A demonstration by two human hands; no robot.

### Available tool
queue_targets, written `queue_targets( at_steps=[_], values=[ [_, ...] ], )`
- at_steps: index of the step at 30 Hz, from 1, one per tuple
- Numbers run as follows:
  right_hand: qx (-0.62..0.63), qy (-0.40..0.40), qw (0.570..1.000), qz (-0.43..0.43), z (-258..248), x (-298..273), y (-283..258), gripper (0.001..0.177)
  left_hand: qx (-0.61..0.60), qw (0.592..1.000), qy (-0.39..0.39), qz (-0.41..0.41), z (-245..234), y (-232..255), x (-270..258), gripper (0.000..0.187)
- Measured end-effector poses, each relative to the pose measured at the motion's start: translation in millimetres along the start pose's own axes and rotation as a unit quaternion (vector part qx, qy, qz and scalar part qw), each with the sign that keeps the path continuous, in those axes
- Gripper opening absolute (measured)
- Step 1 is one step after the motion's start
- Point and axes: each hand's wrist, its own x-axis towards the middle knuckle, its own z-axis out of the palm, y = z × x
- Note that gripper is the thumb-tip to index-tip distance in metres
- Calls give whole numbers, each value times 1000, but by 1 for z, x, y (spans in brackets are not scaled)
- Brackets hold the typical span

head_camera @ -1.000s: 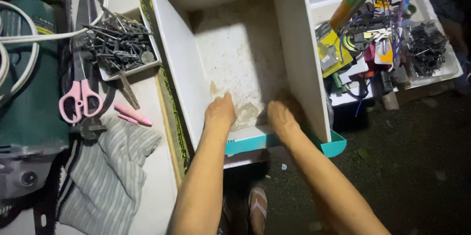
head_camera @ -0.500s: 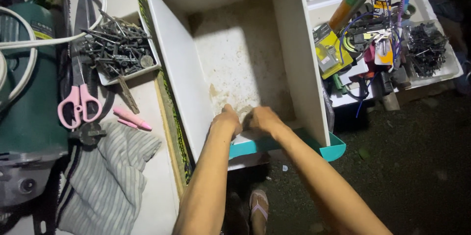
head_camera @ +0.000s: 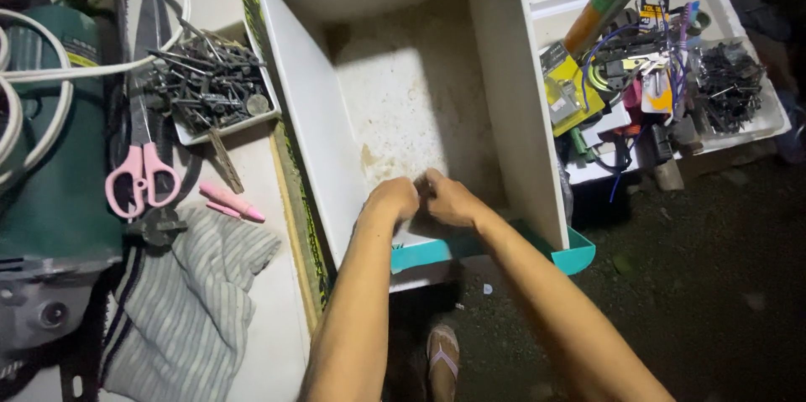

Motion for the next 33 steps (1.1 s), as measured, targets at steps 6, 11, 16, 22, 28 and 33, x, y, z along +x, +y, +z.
queue_targets(
  at_steps=[6,11,16,22,28,33],
  values=[
    [-227,60,969,76,-7,4,42,28,76,997,21,-16,-1,-1,-8,31],
    [-271,99,956,45,11,34,118,19,70,997,-4,-33,2,-1,-12,37],
    [-231,57,968,74,9,22,83,17,54,992,-95,-63,12,-3,-5,59],
    [-104,-18,989,100,8,4,7,23,5,991,-91,-95,5,-1,-9,74],
    [-81,-58,992,78,24,13,-7,31,-8,994,-74,-86,10,-3,3,55],
    [-51,-84,995,-7,68,47,49,29,62,992,102,-47,4,1,4,32]
  ],
)
